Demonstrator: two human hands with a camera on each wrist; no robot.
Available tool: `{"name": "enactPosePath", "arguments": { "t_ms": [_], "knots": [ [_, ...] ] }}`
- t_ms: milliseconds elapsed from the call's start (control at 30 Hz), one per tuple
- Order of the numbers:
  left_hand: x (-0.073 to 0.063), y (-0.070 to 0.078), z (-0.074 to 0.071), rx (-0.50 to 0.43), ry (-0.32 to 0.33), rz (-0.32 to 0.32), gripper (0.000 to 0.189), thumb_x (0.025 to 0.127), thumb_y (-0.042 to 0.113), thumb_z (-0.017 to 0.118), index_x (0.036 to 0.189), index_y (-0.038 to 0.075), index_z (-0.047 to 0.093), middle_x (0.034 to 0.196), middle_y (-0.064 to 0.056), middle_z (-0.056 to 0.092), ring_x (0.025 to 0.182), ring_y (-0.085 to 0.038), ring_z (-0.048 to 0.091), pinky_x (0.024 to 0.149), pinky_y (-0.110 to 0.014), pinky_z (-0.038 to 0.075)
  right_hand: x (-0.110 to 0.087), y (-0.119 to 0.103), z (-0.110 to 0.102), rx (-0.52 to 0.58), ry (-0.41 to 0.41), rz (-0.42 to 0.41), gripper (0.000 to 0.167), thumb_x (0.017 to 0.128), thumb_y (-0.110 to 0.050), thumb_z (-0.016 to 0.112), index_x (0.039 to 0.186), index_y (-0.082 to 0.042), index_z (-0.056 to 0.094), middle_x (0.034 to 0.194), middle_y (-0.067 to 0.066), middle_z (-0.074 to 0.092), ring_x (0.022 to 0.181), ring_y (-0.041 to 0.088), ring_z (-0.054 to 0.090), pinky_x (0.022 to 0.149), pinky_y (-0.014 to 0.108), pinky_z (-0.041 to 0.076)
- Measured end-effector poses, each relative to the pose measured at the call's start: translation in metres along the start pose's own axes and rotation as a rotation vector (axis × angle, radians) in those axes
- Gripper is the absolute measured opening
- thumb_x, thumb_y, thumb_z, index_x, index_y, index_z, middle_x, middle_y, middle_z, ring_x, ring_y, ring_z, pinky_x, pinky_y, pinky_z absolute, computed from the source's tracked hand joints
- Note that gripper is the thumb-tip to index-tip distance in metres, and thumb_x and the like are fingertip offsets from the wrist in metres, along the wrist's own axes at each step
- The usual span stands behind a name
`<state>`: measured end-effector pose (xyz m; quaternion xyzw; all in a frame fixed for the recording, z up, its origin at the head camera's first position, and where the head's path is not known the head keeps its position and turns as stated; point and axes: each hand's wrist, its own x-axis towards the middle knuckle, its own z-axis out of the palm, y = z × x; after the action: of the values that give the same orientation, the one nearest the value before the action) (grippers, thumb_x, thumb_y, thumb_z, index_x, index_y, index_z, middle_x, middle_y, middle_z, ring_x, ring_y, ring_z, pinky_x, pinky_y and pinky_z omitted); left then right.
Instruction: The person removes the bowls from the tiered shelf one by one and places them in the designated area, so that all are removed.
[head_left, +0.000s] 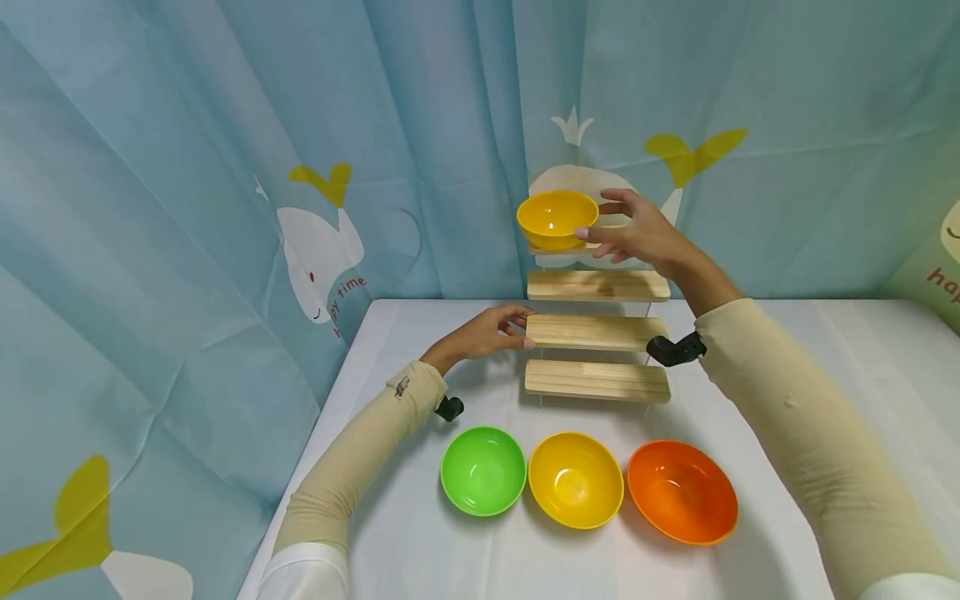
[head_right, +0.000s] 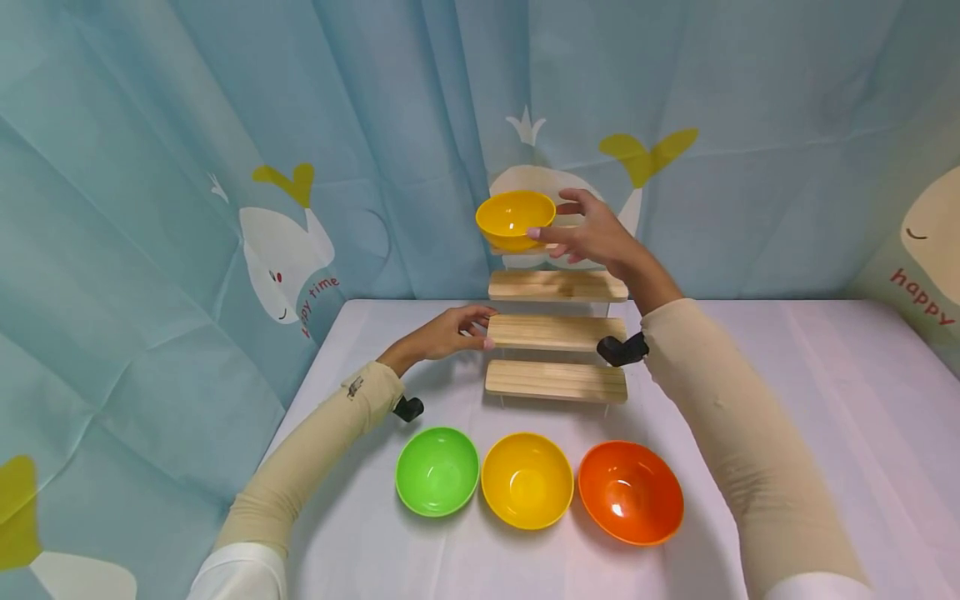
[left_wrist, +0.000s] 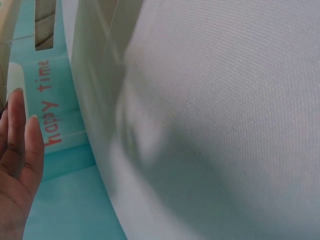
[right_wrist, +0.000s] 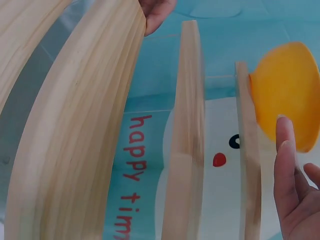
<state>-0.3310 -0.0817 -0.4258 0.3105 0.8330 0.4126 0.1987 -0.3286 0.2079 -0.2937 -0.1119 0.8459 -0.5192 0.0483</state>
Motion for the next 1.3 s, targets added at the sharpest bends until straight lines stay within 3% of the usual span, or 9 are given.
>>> {"name": "enactPosePath", "arguments": {
  "t_ms": [467, 733, 933, 1133, 1300],
  "knots": [
    [0.0, 0.0, 0.0, -0.006, 0.0, -0.009, 0.059, 0.097, 0.026, 0.07, 0.149, 0.013, 0.046, 0.148, -0.009, 0.048, 0.118, -0.023, 0.062, 0.098, -0.035, 0.053, 0.016, 0.001, 0.012, 0.022, -0.034, 0.023, 0.102, 0.09, -0.043, 0.074, 0.162, -0.014, 0.007, 0.16, 0.019, 0.029, 0.077, 0.008, 0.072, 0.072, 0.024, 0.058],
    [0.0, 0.0, 0.0, -0.014, -0.006, -0.012, 0.06, 0.096, 0.027, 0.07, 0.149, 0.013, 0.046, 0.148, -0.01, 0.048, 0.118, -0.023, 0.062, 0.098, -0.035, 0.054, 0.02, 0.002, 0.02, 0.03, -0.038, -0.017, 0.095, 0.09, -0.037, 0.075, 0.159, -0.016, 0.014, 0.144, 0.019, 0.043, 0.076, 0.012, 0.072, 0.07, 0.028, 0.061],
    [0.0, 0.001, -0.001, -0.018, -0.007, -0.008, 0.061, 0.096, 0.026, 0.071, 0.15, 0.012, 0.046, 0.147, -0.01, 0.049, 0.117, -0.024, 0.062, 0.097, -0.035, 0.054, 0.011, -0.014, 0.026, 0.06, -0.046, -0.013, 0.088, 0.09, -0.028, 0.075, 0.154, -0.011, 0.018, 0.129, 0.016, 0.051, 0.076, 0.016, 0.072, 0.072, 0.035, 0.062],
    [-0.001, 0.001, -0.001, -0.013, -0.013, -0.008, 0.061, 0.096, 0.027, 0.07, 0.15, 0.012, 0.046, 0.148, -0.01, 0.048, 0.118, -0.023, 0.062, 0.098, -0.034, 0.053, 0.006, -0.023, 0.03, 0.077, -0.047, 0.015, 0.092, 0.088, -0.029, 0.077, 0.154, -0.009, 0.018, 0.124, 0.014, 0.056, 0.085, 0.027, 0.074, 0.075, 0.04, 0.06],
    [0.0, 0.002, -0.002, -0.018, -0.008, -0.005, 0.06, 0.096, 0.026, 0.071, 0.15, 0.012, 0.046, 0.149, -0.01, 0.048, 0.118, -0.024, 0.062, 0.097, -0.034, 0.054, 0.007, -0.022, 0.03, 0.082, -0.037, 0.005, 0.091, 0.087, -0.03, 0.078, 0.154, -0.01, 0.019, 0.122, 0.013, 0.059, 0.079, 0.02, 0.073, 0.076, 0.043, 0.06]
  ]
}}
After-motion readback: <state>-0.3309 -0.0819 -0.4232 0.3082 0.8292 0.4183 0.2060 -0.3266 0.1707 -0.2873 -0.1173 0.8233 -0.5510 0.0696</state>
